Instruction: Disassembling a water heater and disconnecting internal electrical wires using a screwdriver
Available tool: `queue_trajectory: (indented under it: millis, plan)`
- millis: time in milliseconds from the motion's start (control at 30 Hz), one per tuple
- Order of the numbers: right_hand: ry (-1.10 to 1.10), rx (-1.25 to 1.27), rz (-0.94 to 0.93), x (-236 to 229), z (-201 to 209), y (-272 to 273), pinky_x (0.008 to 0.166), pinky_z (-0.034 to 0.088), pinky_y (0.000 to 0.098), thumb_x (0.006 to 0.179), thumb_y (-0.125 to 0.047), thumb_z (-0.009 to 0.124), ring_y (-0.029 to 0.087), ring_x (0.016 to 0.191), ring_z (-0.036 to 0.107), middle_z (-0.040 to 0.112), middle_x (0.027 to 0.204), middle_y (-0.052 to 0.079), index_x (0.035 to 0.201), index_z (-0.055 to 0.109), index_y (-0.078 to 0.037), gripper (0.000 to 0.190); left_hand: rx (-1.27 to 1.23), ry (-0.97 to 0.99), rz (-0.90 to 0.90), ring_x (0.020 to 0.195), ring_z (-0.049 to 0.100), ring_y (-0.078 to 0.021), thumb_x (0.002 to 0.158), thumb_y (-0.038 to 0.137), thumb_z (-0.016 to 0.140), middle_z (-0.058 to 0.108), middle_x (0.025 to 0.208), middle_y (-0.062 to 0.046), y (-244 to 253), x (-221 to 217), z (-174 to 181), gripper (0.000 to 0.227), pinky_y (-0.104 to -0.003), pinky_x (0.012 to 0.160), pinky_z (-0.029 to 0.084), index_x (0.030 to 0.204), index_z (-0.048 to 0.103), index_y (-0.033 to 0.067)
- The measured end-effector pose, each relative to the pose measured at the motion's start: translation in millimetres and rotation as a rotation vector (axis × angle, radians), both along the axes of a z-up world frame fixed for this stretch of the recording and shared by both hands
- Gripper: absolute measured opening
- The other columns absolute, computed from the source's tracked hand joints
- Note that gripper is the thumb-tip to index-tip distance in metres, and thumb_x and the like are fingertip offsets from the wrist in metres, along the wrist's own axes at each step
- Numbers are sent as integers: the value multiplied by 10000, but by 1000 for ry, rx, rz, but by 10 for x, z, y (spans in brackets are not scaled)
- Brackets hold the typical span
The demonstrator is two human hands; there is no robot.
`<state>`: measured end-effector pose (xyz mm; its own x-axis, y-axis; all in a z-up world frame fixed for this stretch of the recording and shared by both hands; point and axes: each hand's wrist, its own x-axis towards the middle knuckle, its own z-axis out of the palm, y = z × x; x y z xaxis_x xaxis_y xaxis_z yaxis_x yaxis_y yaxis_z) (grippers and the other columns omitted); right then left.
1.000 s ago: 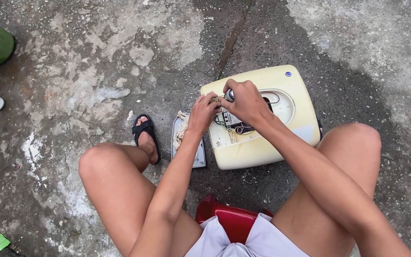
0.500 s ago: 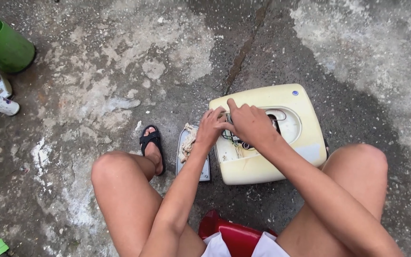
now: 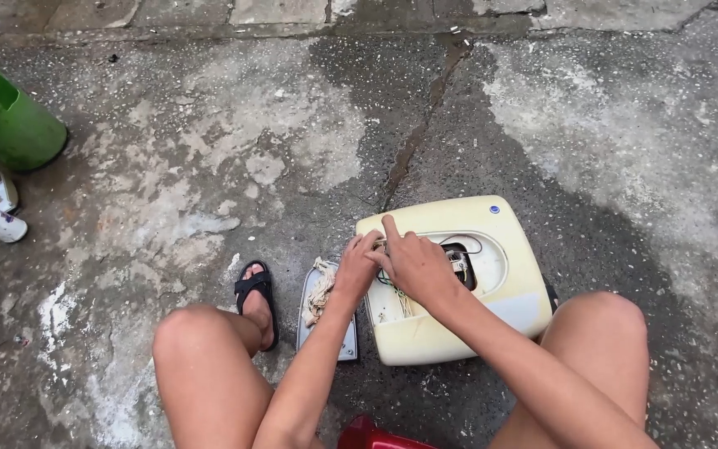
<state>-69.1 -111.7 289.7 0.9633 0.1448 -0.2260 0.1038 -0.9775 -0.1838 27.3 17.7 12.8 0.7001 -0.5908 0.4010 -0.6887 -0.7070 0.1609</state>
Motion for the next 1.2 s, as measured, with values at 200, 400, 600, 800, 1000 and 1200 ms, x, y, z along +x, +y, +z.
queue_trajectory:
  millis: [200,400,600,800,1000,1200]
  plan:
    - [-167,86,-9,-3,-131,36,693,617,526,864,-278,477,432,909,701,588,970,150,1166,435,-124,341,57,-83,13,1223,604,-189,901,272,677,539,1214,-13,-73,-197,351,150,-406,1096,439,941,621,139]
    - [-437,216,-34,52,-323,112,656,633,538,956,-382,537,408,891,694,486,1011,121,1205,477,-83,394,68,69,-6,1381,504,-219,949,277,618,500,1317,-44,-39,-179,475,250,-434,1179,376,1130,644,107]
    - [-343,342,-163,194,-567,-53,677,607,594,984,-388,539,505,796,707,517,1001,116,1094,464,-132,289,113,-120,16,1333,563,-264,903,185,671,588,1300,-110,-66,-169,234,302,-451,1123,429,1183,672,71]
    - [-133,71,-180,197,-177,-158,832,579,528,993,-544,507,450,926,744,697,904,155,1100,513,-132,425,45,-55,45,1292,599,-279,887,264,734,565,1275,-78,-105,-136,113,247,-456,1114,454,1043,612,117]
    - [-126,140,-36,120,-13,-136,798,608,570,892,-166,476,444,1010,709,568,1190,143,1356,337,-172,484,39,-27,42,1318,571,-257,937,277,686,501,1308,-42,-93,-124,23,215,-454,1138,433,1008,553,124]
    - [-182,-118,-100,157,-47,-142,803,600,525,1044,-560,382,411,900,763,718,878,162,1133,598,-44,567,25,-38,43,1324,578,-274,884,257,749,536,1332,-73,-88,-160,128,238,-461,1139,437,1017,601,127]
